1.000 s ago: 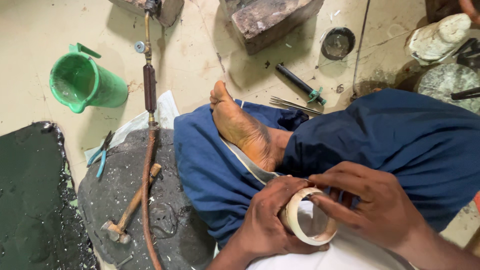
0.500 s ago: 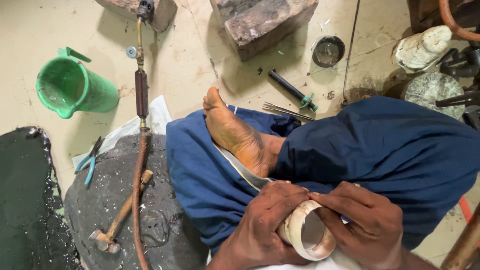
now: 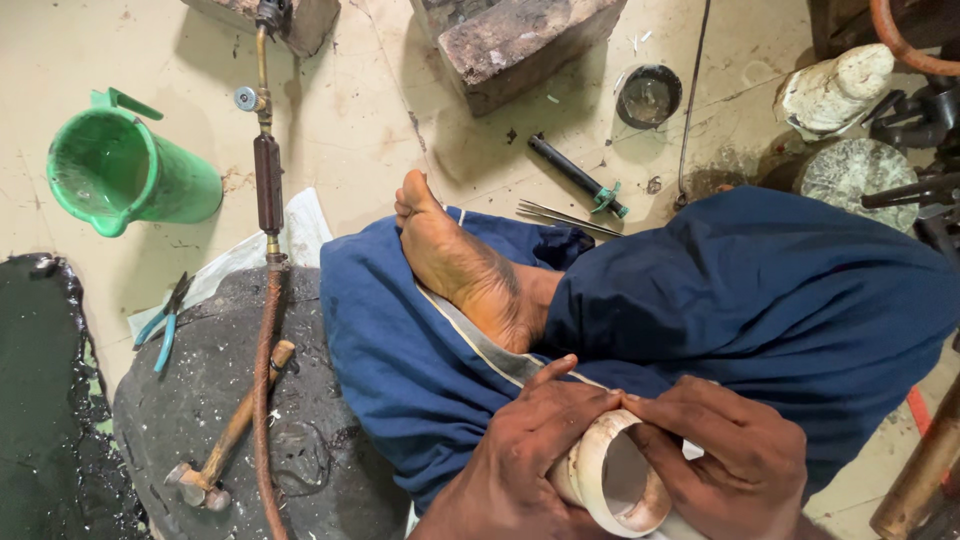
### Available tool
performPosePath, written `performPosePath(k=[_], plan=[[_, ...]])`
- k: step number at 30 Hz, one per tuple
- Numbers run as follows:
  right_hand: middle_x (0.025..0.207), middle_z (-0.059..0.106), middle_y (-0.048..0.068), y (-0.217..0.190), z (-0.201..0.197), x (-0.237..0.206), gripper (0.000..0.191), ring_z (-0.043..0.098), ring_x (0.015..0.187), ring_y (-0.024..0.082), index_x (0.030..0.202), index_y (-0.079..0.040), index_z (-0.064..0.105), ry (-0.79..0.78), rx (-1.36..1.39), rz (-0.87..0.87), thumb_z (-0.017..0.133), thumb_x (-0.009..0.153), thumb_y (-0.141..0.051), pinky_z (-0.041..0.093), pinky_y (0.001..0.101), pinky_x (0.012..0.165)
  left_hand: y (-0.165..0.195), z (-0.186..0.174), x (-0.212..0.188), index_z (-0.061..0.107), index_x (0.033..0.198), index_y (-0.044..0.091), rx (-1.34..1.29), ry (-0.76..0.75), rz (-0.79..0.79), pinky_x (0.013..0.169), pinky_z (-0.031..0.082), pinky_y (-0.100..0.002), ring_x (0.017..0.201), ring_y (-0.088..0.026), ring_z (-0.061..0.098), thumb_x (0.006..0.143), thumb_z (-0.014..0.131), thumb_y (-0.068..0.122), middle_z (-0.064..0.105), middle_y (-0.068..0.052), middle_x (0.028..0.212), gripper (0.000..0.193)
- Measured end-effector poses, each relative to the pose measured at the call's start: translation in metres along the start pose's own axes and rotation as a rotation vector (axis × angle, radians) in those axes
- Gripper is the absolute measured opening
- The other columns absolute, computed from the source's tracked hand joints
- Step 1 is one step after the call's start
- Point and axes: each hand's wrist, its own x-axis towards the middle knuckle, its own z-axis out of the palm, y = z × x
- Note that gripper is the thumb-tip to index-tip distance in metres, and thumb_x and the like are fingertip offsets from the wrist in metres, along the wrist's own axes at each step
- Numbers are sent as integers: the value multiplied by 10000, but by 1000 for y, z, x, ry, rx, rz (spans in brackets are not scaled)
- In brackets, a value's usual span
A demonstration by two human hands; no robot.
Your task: The person sits on the floor and repeatedly rubs the rim and outer surface of a small white ceramic cup with their fingers. They rotate the cup in their hands to access different areas and briefly place it on a brick before continuing to smooth it.
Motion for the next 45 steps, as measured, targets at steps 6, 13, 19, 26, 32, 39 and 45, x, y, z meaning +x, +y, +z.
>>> performPosePath(k=[6, 13, 19, 26, 32, 39, 45], plan=[[726, 725, 73, 3, 1, 1, 226, 684, 644, 130, 900, 19, 765, -11, 42, 5, 804, 684, 72, 511, 228, 515, -5, -2, 1, 535, 1510, -26, -20, -16, 24, 1309, 371, -512, 1228, -256, 745, 734, 956, 307, 736, -141, 1254, 943], [723, 724, 69, 1, 1, 2, 212, 705, 624, 107, 884, 15, 764, -4, 27, 11, 801, 684, 74, 512, 220, 508, -4, -1, 0, 474, 1565, -46, -24, -28, 11, 1348, 349, -530, 1252, -261, 744, 777, 939, 329, 735, -143, 1302, 988], [689, 719, 60, -2, 1, 2, 219, 679, 612, 108, 872, 17, 769, -7, 43, 49, 795, 669, 94, 503, 202, 470, -9, 0, -1, 484, 1572, -11, 19, -28, 62, 1322, 351, -503, 1231, -254, 744, 799, 920, 339, 741, -132, 1266, 955], [708, 727, 79, -1, 1, 1, 221, 699, 632, 115, 887, 36, 755, -10, 108, 41, 787, 678, 101, 519, 198, 472, -5, -3, -2, 536, 1485, -11, 7, -42, 20, 1335, 348, -517, 1249, -237, 747, 812, 907, 354, 747, -130, 1267, 851], [704, 722, 70, 0, 2, 3, 218, 687, 621, 116, 880, 15, 759, -16, 69, 29, 809, 674, 67, 507, 225, 490, -4, -6, -2, 536, 1513, -6, 23, -49, 32, 1331, 336, -526, 1246, -248, 740, 773, 949, 339, 740, -136, 1263, 915], [724, 719, 32, 0, -4, 12, 171, 689, 613, 110, 863, -30, 773, -136, -14, 136, 815, 698, -13, 526, 227, 478, -16, -7, 0, 504, 1544, 14, -47, -97, 10, 1361, 318, -566, 1260, -265, 733, 665, 979, 330, 728, -109, 1295, 1049], [724, 718, 29, 0, -3, 17, 185, 672, 578, 119, 883, -29, 783, -117, -34, 135, 822, 702, -32, 506, 244, 435, -22, -7, 4, 542, 1522, 21, -47, -67, 12, 1314, 341, -521, 1209, -228, 743, 655, 980, 308, 730, -107, 1278, 1013]])
